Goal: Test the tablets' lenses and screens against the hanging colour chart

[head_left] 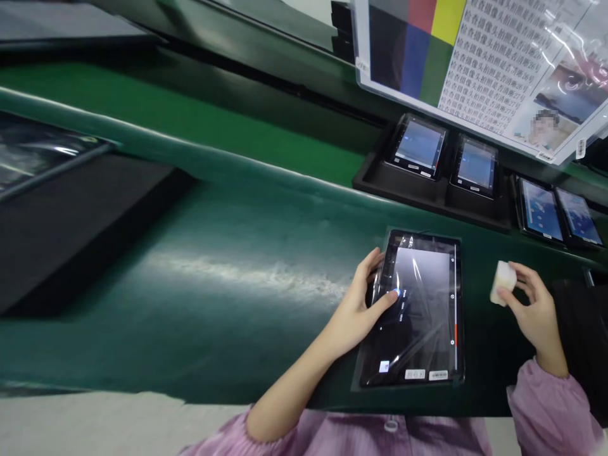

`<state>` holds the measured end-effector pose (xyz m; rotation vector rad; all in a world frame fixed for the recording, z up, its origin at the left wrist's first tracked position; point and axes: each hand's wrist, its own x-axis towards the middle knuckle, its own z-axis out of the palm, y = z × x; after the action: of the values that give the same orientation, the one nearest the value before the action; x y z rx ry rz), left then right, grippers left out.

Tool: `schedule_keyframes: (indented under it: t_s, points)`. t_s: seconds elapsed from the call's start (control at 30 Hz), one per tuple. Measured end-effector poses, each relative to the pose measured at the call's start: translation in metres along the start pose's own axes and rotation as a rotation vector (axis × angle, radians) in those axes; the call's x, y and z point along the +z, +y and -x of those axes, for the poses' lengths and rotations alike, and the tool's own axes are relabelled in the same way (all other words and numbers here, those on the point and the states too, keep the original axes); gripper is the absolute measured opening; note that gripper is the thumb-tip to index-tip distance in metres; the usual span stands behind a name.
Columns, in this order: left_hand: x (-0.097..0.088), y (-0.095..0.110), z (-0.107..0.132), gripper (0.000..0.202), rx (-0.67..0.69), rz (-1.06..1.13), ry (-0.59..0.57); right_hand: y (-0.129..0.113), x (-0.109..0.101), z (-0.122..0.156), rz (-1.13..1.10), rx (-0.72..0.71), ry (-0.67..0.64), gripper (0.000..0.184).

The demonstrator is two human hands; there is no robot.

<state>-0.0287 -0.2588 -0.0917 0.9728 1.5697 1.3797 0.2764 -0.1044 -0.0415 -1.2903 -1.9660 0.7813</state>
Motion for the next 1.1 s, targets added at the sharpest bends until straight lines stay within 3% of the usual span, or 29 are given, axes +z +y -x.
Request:
schedule_keyframes:
  t_s: [0.07,0.2,0.8,1.1]
  points:
    - [0.001,0.000,-0.001,0.082,-0.002,0.016,0.011,-0.015,0.013,0.007,-0.254,-0.105,-0.031,0.034]
    - [0.001,-0.001,-0.002,0.080,-0.002,0.025,0.028,-0.026,0.033,0.019,-0.407,-0.183,-0.015,0.024]
    - [0.008,0.000,0.001,0.080,0.036,-0.077,0.103,-0.009,0.047,0.037,-0.470,-0.138,0.032,0.027]
    - [0.003,-0.004,0.002,0.069,0.034,0.090,0.079,-0.003,0.047,0.040,-0.460,-0.138,0.037,0.029]
